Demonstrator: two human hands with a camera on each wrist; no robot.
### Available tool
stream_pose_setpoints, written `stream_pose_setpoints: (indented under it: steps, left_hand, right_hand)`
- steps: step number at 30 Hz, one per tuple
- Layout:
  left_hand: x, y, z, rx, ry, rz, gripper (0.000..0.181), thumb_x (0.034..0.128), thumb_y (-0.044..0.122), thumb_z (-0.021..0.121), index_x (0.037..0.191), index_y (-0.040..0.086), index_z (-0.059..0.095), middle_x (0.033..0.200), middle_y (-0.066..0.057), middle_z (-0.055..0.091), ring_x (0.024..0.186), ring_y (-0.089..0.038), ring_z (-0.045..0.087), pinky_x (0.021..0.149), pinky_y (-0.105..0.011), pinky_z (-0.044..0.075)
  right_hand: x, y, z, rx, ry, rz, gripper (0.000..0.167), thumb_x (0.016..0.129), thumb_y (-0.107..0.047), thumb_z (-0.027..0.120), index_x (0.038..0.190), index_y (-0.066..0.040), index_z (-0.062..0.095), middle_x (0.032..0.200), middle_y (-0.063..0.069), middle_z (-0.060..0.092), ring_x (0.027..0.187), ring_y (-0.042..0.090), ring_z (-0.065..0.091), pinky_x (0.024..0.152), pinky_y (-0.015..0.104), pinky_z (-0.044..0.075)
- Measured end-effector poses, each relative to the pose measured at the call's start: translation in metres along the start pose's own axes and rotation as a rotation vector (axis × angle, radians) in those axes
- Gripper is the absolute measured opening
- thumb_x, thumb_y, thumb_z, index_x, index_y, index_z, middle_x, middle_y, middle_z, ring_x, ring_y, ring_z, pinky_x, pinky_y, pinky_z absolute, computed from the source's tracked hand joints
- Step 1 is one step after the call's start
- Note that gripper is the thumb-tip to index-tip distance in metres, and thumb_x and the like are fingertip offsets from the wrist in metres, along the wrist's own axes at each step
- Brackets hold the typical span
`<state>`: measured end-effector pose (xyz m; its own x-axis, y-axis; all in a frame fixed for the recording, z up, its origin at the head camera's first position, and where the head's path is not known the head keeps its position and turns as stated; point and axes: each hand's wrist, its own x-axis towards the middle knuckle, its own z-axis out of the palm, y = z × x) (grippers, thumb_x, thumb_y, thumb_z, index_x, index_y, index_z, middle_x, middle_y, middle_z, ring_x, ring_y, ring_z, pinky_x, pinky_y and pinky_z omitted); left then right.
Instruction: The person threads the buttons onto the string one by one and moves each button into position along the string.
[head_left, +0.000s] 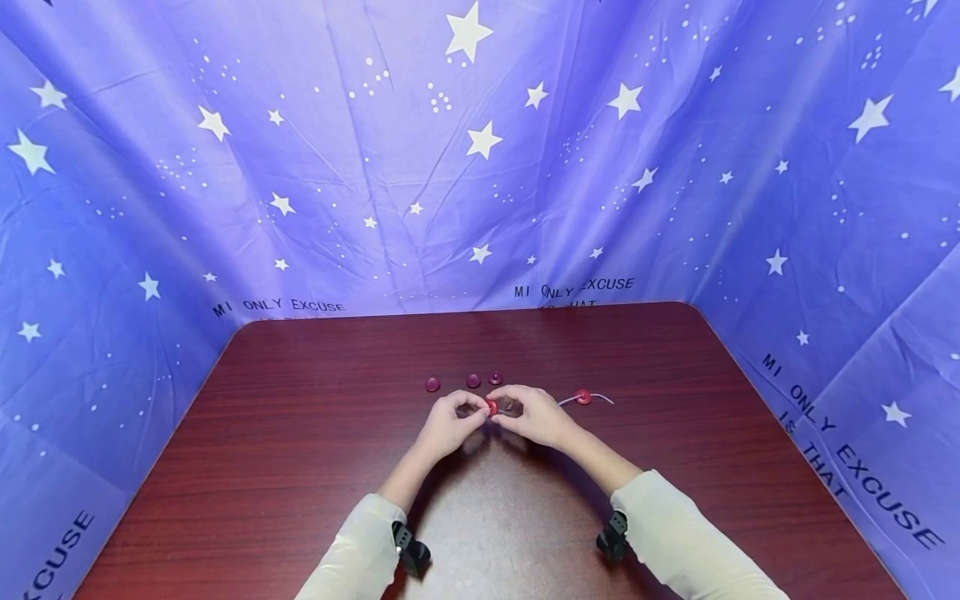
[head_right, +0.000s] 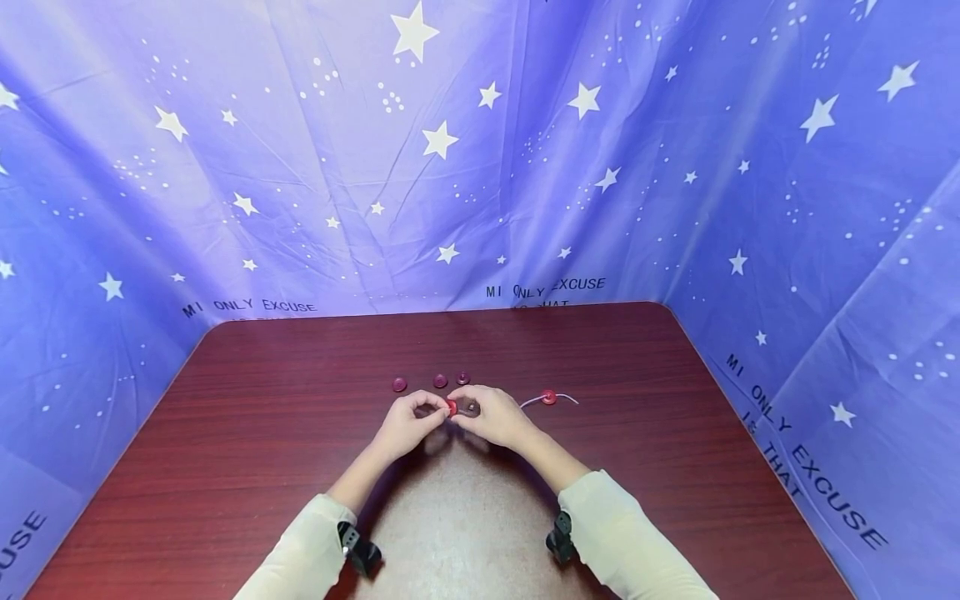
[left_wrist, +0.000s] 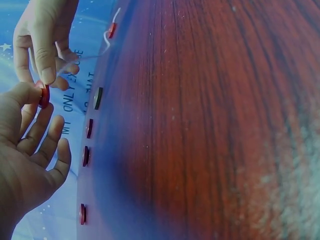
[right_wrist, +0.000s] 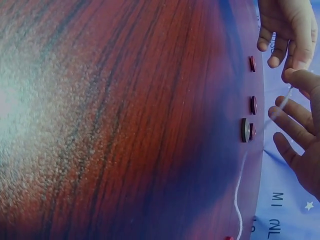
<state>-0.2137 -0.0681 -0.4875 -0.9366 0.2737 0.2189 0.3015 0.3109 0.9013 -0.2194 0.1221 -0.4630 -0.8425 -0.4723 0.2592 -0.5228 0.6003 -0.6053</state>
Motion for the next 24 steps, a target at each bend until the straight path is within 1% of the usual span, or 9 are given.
stream_pose_setpoints:
  steps: [3, 7, 11, 15, 18, 21, 24]
  left_hand:
    - [0.0, 0.0, 0.0, 0.003, -0.004, -0.015, 0.007, 0.0842, 0.011, 0.067, 0.088, 0.006, 0.068, 0.091, -0.011, 0.068, 0.07, -0.003, 0.059, 0.064, -0.017, 0.049]
    - [0.0, 0.001, 0.0, 0.005, -0.01, -0.022, 0.006, 0.084, 0.011, 0.067, 0.088, 0.006, 0.068, 0.093, -0.011, 0.068, 0.071, -0.004, 0.06, 0.065, -0.018, 0.049]
    - [-0.001, 0.002, -0.002, 0.023, -0.009, -0.027, 0.005, 0.0841, 0.01, 0.066, 0.086, 0.006, 0.068, 0.092, -0.011, 0.068, 0.072, -0.005, 0.06, 0.065, -0.018, 0.049]
    - [-0.001, 0.002, -0.003, 0.038, -0.004, -0.039, 0.004, 0.0836, 0.01, 0.066, 0.086, 0.006, 0.067, 0.09, -0.009, 0.067, 0.073, -0.005, 0.059, 0.066, -0.018, 0.049]
    - [-0.002, 0.001, -0.003, 0.036, -0.003, -0.034, 0.005, 0.0829, 0.009, 0.066, 0.086, 0.005, 0.068, 0.088, -0.009, 0.066, 0.073, -0.005, 0.059, 0.066, -0.018, 0.049]
    - [-0.002, 0.0, -0.003, 0.044, 0.0, -0.019, 0.006, 0.0825, 0.009, 0.066, 0.086, 0.005, 0.068, 0.086, -0.009, 0.066, 0.072, -0.004, 0.058, 0.066, -0.018, 0.048]
    - [-0.002, -0.001, -0.003, 0.056, 0.006, -0.029, 0.005, 0.0822, 0.01, 0.067, 0.085, 0.006, 0.068, 0.086, -0.007, 0.067, 0.072, -0.002, 0.056, 0.066, -0.017, 0.048]
  right_hand:
    - [0.0, 0.001, 0.0, -0.018, -0.007, -0.017, 0.028, 0.08, -0.02, 0.073, 0.107, -0.016, 0.066, 0.092, -0.002, 0.07, 0.078, 0.011, 0.062, 0.069, 0.022, 0.048]
    - [0.001, 0.002, 0.0, -0.011, -0.026, -0.019, 0.027, 0.08, -0.02, 0.072, 0.106, -0.016, 0.066, 0.088, -0.004, 0.07, 0.079, 0.008, 0.062, 0.069, 0.022, 0.048]
    - [0.001, 0.003, -0.001, 0.018, -0.056, 0.009, 0.026, 0.081, -0.019, 0.072, 0.106, -0.014, 0.065, 0.082, -0.005, 0.068, 0.076, 0.006, 0.061, 0.067, 0.022, 0.049]
    - [-0.001, 0.003, -0.004, 0.011, -0.081, 0.041, 0.026, 0.081, -0.019, 0.071, 0.106, -0.014, 0.065, 0.078, -0.007, 0.067, 0.074, 0.004, 0.059, 0.067, 0.021, 0.047]
    - [-0.003, 0.004, -0.006, 0.0, -0.09, 0.047, 0.026, 0.081, -0.019, 0.071, 0.106, -0.013, 0.065, 0.077, -0.007, 0.066, 0.072, 0.004, 0.058, 0.066, 0.02, 0.045]
    - [-0.004, 0.007, -0.007, -0.006, -0.094, 0.048, 0.027, 0.081, -0.019, 0.071, 0.107, -0.012, 0.064, 0.076, -0.007, 0.066, 0.074, 0.006, 0.059, 0.068, 0.023, 0.047]
    - [-0.006, 0.011, -0.007, -0.012, -0.096, 0.053, 0.028, 0.082, -0.019, 0.071, 0.108, -0.012, 0.064, 0.077, -0.008, 0.066, 0.076, 0.007, 0.06, 0.072, 0.026, 0.049]
